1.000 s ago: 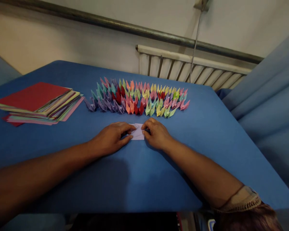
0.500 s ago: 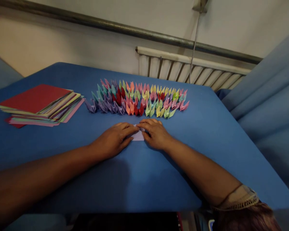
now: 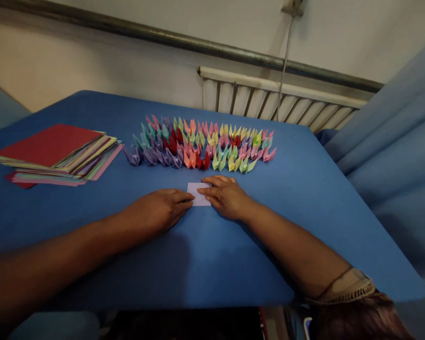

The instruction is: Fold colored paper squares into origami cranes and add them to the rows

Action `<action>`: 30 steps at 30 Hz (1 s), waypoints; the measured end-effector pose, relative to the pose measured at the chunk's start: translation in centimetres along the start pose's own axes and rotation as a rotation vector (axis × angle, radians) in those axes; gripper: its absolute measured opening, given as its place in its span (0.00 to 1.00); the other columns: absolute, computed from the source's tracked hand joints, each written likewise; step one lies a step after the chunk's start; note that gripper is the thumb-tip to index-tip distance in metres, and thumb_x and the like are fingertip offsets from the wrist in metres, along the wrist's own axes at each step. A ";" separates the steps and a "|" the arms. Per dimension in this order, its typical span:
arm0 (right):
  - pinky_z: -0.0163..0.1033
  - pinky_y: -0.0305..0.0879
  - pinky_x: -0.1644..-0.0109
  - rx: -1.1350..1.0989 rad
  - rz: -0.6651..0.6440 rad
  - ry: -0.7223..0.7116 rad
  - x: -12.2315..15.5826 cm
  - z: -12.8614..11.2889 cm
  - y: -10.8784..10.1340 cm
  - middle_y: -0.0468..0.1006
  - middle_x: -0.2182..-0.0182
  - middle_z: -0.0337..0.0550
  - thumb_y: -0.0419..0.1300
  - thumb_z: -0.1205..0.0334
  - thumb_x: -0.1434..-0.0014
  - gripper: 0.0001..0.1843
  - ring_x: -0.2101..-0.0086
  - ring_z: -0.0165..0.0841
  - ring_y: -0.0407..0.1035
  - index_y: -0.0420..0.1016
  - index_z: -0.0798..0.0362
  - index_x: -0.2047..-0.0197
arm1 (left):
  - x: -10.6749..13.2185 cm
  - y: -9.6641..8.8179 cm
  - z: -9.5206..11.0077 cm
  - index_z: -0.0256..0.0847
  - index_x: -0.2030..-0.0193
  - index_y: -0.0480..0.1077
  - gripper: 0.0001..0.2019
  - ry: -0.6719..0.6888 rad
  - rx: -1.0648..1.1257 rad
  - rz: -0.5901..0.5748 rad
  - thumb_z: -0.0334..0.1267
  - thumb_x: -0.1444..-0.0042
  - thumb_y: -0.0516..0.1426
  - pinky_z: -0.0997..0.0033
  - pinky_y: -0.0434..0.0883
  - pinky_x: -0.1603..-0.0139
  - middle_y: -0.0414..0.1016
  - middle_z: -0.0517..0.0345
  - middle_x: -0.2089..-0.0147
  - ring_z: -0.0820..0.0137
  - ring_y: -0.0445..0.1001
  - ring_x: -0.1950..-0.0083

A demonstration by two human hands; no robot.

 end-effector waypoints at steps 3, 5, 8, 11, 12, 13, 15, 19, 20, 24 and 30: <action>0.53 0.58 0.41 -0.020 0.012 0.001 -0.1 0.1 -0.3 0.69 0.41 0.47 0.57 0.62 0.35 0.18 0.43 0.41 0.62 0.73 0.43 0.43 | 0.1 -0.5 -0.1 0.37 0.53 0.76 0.16 -0.024 0.063 0.021 0.34 0.33 0.48 0.59 0.67 0.47 0.77 0.48 0.49 0.61 0.75 0.51; 0.52 0.59 0.42 -0.025 0.029 -0.006 -0.2 0.0 -0.5 0.70 0.42 0.48 0.57 0.63 0.36 0.18 0.44 0.41 0.63 0.74 0.45 0.44 | -0.1 -0.8 -0.3 0.37 0.56 0.76 0.15 -0.048 0.087 0.046 0.35 0.33 0.48 0.60 0.67 0.49 0.78 0.49 0.52 0.61 0.74 0.52; 0.50 0.61 0.43 -0.041 0.050 0.000 -0.3 -0.3 -0.7 0.72 0.48 0.49 0.57 0.63 0.37 0.17 0.48 0.39 0.65 0.74 0.49 0.45 | -0.6 -1.0 -0.5 0.37 0.55 0.75 0.14 -0.061 0.068 0.066 0.35 0.33 0.48 0.62 0.67 0.50 0.78 0.50 0.55 0.63 0.74 0.54; 0.47 0.63 0.46 -0.055 0.055 0.055 -0.2 -0.6 -1.0 0.73 0.56 0.47 0.57 0.63 0.37 0.14 0.54 0.38 0.66 0.75 0.49 0.48 | -0.9 -0.8 -0.6 0.36 0.53 0.73 0.14 -0.040 -0.006 0.022 0.32 0.33 0.47 0.62 0.67 0.50 0.77 0.50 0.53 0.62 0.73 0.53; 0.46 0.64 0.48 -0.059 0.054 0.093 0.0 -0.7 -1.1 0.72 0.58 0.46 0.57 0.63 0.37 0.14 0.56 0.37 0.67 0.75 0.50 0.49 | -1.0 -0.7 -0.7 0.36 0.52 0.73 0.13 -0.031 -0.031 0.012 0.32 0.33 0.47 0.61 0.67 0.49 0.77 0.50 0.51 0.61 0.73 0.52; 0.45 0.64 0.49 -0.063 0.051 0.141 0.2 -0.7 -1.1 0.72 0.60 0.46 0.57 0.63 0.37 0.13 0.58 0.37 0.67 0.75 0.50 0.50 | -1.0 -0.7 -0.9 0.36 0.52 0.73 0.13 -0.026 -0.050 0.011 0.32 0.33 0.48 0.61 0.66 0.49 0.76 0.49 0.50 0.61 0.72 0.51; 0.43 0.65 0.54 -0.071 0.028 0.248 0.7 -0.8 -1.0 0.72 0.62 0.46 0.56 0.62 0.37 0.12 0.62 0.35 0.68 0.75 0.52 0.51 | -1.3 -0.9 -1.4 0.37 0.51 0.73 0.13 -0.027 -0.073 0.031 0.32 0.33 0.48 0.60 0.65 0.48 0.76 0.49 0.48 0.61 0.72 0.49; 0.40 0.66 0.58 -0.147 -0.058 0.346 1.5 -2.1 -0.4 0.75 0.62 0.48 0.58 0.62 0.38 0.12 0.65 0.34 0.69 0.75 0.55 0.52 | -2.0 -1.3 -2.5 0.35 0.52 0.74 0.13 -0.059 -0.101 0.076 0.32 0.34 0.48 0.59 0.65 0.50 0.76 0.48 0.51 0.60 0.72 0.51; 0.40 0.66 0.58 -0.179 -0.072 0.353 1.6 -2.5 -0.2 0.75 0.62 0.48 0.59 0.62 0.38 0.12 0.65 0.34 0.70 0.76 0.55 0.52 | -2.0 -1.3 -2.6 0.35 0.52 0.74 0.13 -0.064 -0.102 0.077 0.32 0.34 0.48 0.59 0.66 0.51 0.76 0.48 0.51 0.60 0.72 0.51; 0.40 0.66 0.58 -0.252 -0.132 0.344 1.9 -3.4 0.1 0.76 0.63 0.46 0.59 0.62 0.39 0.14 0.65 0.34 0.70 0.76 0.55 0.50 | -1.6 -1.2 -2.1 0.35 0.53 0.75 0.12 -0.072 -0.052 0.074 0.32 0.36 0.51 0.60 0.67 0.50 0.76 0.49 0.52 0.60 0.72 0.52; 0.42 0.65 0.50 -0.214 -0.168 0.165 1.5 -2.8 -0.5 0.71 0.59 0.44 0.62 0.67 0.42 0.18 0.59 0.34 0.69 0.74 0.51 0.48 | -0.4 -1.2 -0.2 0.35 0.53 0.75 0.13 -0.071 0.067 0.063 0.35 0.35 0.51 0.61 0.68 0.46 0.77 0.48 0.52 0.61 0.73 0.50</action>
Point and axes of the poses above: each hand's wrist, its own x-axis away from the middle knuckle, its own y-axis out of the palm, z = x × y, the point moved 9 cm from there along -x, towards the middle knuckle
